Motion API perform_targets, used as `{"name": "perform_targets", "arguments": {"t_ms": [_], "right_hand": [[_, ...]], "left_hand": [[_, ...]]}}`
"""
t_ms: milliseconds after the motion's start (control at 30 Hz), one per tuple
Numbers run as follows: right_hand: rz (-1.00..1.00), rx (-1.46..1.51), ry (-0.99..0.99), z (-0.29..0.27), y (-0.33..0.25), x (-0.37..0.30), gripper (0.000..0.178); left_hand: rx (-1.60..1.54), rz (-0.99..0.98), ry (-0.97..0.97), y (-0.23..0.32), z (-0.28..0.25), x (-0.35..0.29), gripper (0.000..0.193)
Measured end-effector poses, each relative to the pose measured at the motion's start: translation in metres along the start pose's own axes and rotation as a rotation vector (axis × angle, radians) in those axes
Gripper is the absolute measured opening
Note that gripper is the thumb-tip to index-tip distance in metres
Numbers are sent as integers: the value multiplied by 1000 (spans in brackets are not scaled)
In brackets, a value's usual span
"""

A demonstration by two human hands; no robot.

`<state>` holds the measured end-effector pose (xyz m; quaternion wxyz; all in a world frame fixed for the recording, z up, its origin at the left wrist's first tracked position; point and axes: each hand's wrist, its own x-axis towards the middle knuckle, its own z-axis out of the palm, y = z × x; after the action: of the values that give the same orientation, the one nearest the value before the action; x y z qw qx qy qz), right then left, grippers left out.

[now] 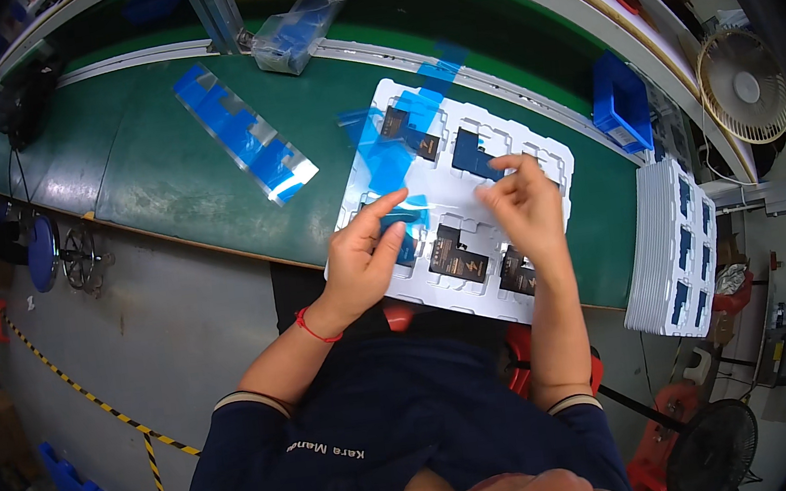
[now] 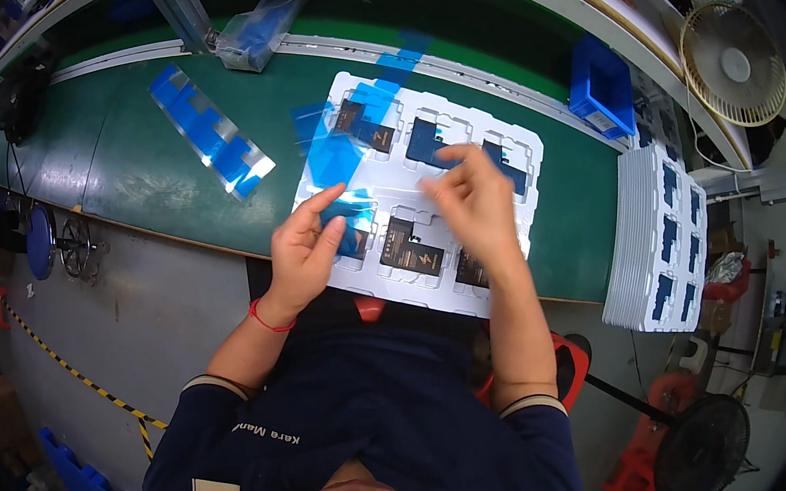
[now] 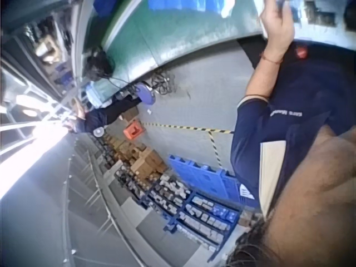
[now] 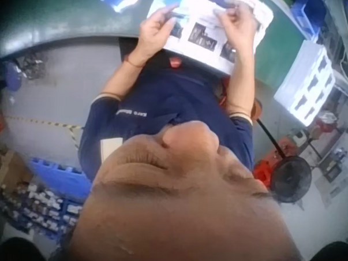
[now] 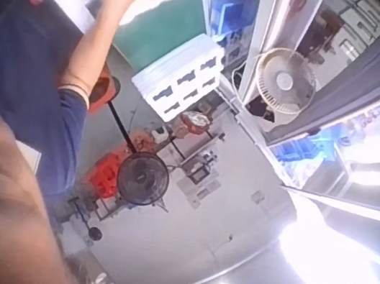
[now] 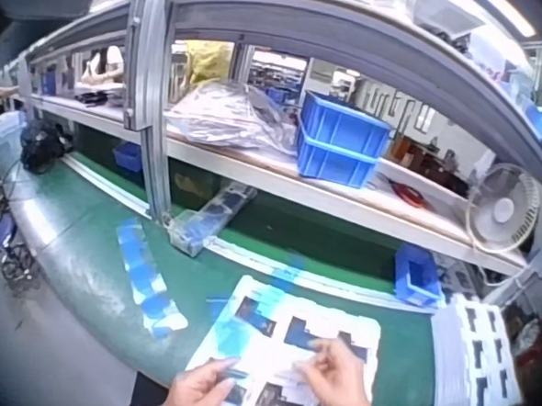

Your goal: Applying blue protective film to electronic circuit board components and placing them into a shipping tray.

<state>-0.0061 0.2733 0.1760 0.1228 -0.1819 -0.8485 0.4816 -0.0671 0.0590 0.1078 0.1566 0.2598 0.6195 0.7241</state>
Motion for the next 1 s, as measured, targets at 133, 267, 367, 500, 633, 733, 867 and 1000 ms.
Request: {"name": "perform_targets", "arguments": {"t_ms": [133,267,367,500,633,733,867,1000], "right_hand": [[-136,265,-120,20,-19,-30,41],[-287,62,-125,15,-7,-38,30],[-309,121,-96,13,-1,-44,23],[-358,171,45,12,0,-52,14],[-247,567,44,3,23,-58,12],[-225,1342,67,-20,32,-57,17],[-116,842,-34,-34,19,-65,43],[-71,382,-129,-15,-1,-75,65]], "left_hand": [[3,72,-32,15,21,1,46],[53,139,-92,30,30,4,52],[-88,39,-167,24,27,6,44],[-93,-99,-268,18,28,5,20],[366,11,-290,30,25,7,22],[401,332,-15,16,18,9,29],[432,196,-26,25,18,8,31],[456,300,-138,47,37,9,31]]}}
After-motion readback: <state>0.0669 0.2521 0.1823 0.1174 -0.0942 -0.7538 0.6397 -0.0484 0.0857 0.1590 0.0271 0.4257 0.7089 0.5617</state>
